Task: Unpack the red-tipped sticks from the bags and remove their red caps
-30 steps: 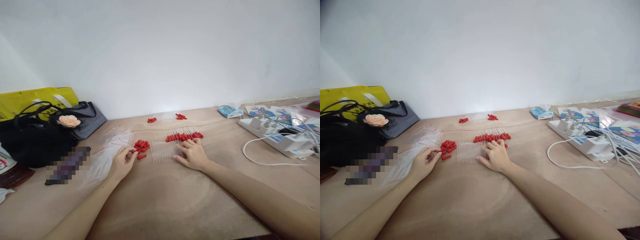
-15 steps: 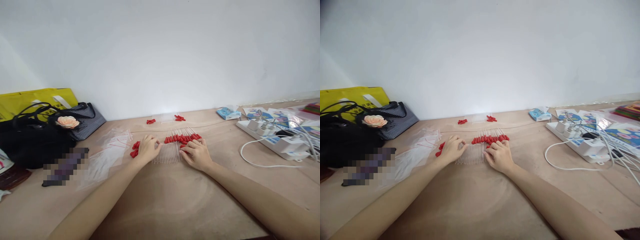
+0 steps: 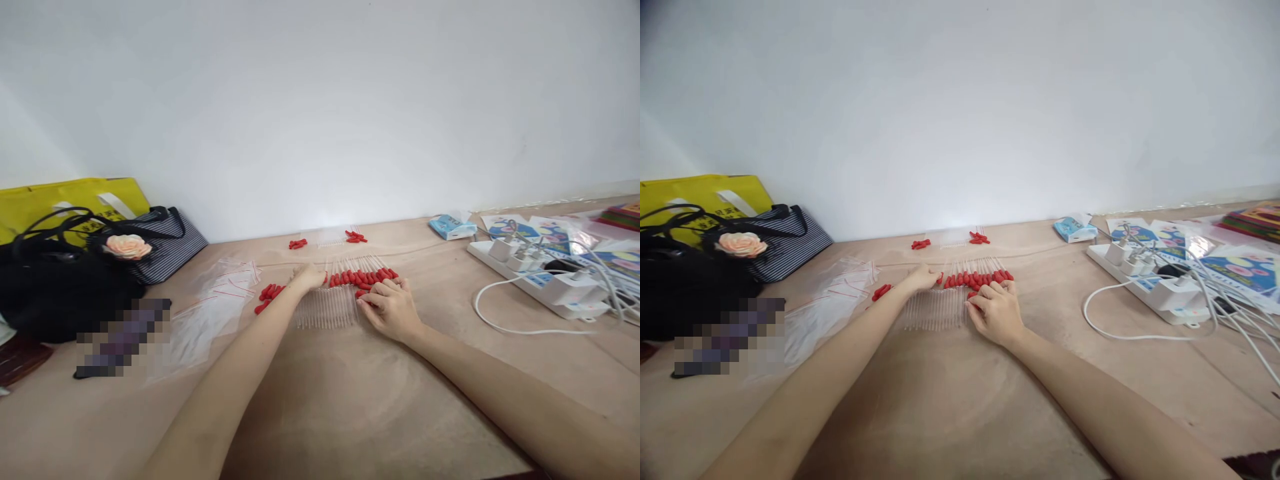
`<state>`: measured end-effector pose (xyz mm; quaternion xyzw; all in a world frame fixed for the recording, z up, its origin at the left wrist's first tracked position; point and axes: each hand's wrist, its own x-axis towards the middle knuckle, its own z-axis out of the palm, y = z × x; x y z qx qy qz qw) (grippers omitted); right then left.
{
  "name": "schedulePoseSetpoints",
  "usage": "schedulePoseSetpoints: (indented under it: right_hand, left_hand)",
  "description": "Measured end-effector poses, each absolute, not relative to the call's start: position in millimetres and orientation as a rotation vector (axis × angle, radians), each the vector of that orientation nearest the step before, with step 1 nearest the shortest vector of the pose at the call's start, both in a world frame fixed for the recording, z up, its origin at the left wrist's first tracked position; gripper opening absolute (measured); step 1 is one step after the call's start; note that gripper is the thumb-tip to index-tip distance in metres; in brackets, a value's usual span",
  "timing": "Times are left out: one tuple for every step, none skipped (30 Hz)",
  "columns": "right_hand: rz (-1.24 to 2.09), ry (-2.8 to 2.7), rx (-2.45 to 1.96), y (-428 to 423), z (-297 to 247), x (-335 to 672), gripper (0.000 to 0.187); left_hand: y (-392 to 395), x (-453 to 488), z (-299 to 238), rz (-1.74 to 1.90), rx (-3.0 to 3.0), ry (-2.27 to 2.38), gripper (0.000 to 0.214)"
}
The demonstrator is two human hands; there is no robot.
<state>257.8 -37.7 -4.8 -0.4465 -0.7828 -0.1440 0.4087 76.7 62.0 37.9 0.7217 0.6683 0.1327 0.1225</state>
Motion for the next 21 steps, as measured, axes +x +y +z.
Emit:
schedulePoseSetpoints:
  right_hand:
    - [-0.357,-1.967,-1.128,-37.8,-4.7,258.0,0.022]
    - [-0.351,-1.962,-1.130,-37.9,-4.8,258.2,0.021]
    - [-0.346,-1.955,-1.130,-37.9,-5.0,258.3,0.019]
    - [-0.342,-1.946,-1.132,-37.8,-5.2,258.5,0.017]
    - [-0.341,-1.934,-1.132,-37.8,-5.5,258.5,0.015]
    - [-0.344,-1.918,-1.129,-37.9,-5.7,258.4,0.016]
    - [-0.349,-1.902,-1.119,-38.1,-5.8,258.1,0.019]
    - [-0.355,-1.890,-1.101,-38.6,-5.6,257.5,0.023]
    - [-0.360,-1.888,-1.075,-39.4,-5.2,256.7,0.029]
    - [-0.363,-1.899,-1.043,-40.6,-4.5,255.7,0.034]
    - [-0.362,-1.925,-1.009,-42.2,-3.5,254.3,0.037]
    - [-0.358,-1.965,-0.976,-44.1,-2.4,252.6,0.040]
    - [-0.352,-2.012,-0.944,-46.2,-1.3,250.6,0.041]
    - [-0.347,-2.063,-0.914,-48.4,-0.5,248.4,0.040]
    - [-0.344,-2.111,-0.883,-50.4,0.1,246.1,0.038]
    - [-0.343,-2.154,-0.853,-52.1,0.2,243.8,0.036]
    - [-0.343,-2.190,-0.825,-53.3,-0.2,241.6,0.033]
    - [-0.345,-2.217,-0.802,-54.0,-0.9,239.5,0.030]
    - [-0.344,-2.238,-0.787,-54.2,-1.8,237.7,0.028]
    - [-0.341,-2.255,-0.779,-54.0,-2.9,236.2,0.026]
    - [-0.335,-2.267,-0.776,-53.4,-4.0,235.0,0.025]
  left_hand:
    - [58.8,74.8,41.5,0.402,2.142,1.947,0.023]
    - [53.9,72.0,45.1,0.419,2.189,1.945,0.024]
    - [47.1,68.0,48.3,0.439,2.241,1.937,0.024]
    - [38.7,63.0,50.5,0.461,2.289,1.919,0.024]
    - [28.7,57.1,51.6,0.485,2.334,1.899,0.022]
    - [17.7,50.3,51.3,0.505,2.369,1.889,0.021]
    - [6.1,43.1,49.6,0.514,2.398,1.878,0.019]
    - [-5.6,35.7,46.5,0.522,2.443,1.860,0.019]
    - [-16.7,28.6,42.3,0.567,2.582,1.809,0.019]
    - [-26.8,22.2,37.4,0.627,2.731,1.721,0.020]
    - [-35.6,16.8,32.0,0.683,2.867,1.594,0.021]
    - [-43.0,12.5,26.6,0.757,2.986,1.483,0.022]
    - [-49.0,9.6,21.5,0.836,3.078,1.373,0.023]
    - [-53.5,8.0,17.0,0.913,3.138,1.284,0.022]
    - [-56.9,7.5,13.3,0.984,3.171,1.215,0.021]
    - [-59.2,8.0,10.4,1.035,3.185,1.162,0.020]
    - [-60.7,9.1,8.5,1.072,3.186,1.121,0.018]
    - [-61.5,10.7,7.3,1.099,3.184,1.082,0.017]
    - [-61.9,12.4,6.8,1.115,3.182,1.046,0.016]
    - [-61.9,14.1,6.6,1.130,3.182,1.009,0.015]
    - [-61.8,15.6,6.7,1.149,3.182,0.971,0.015]
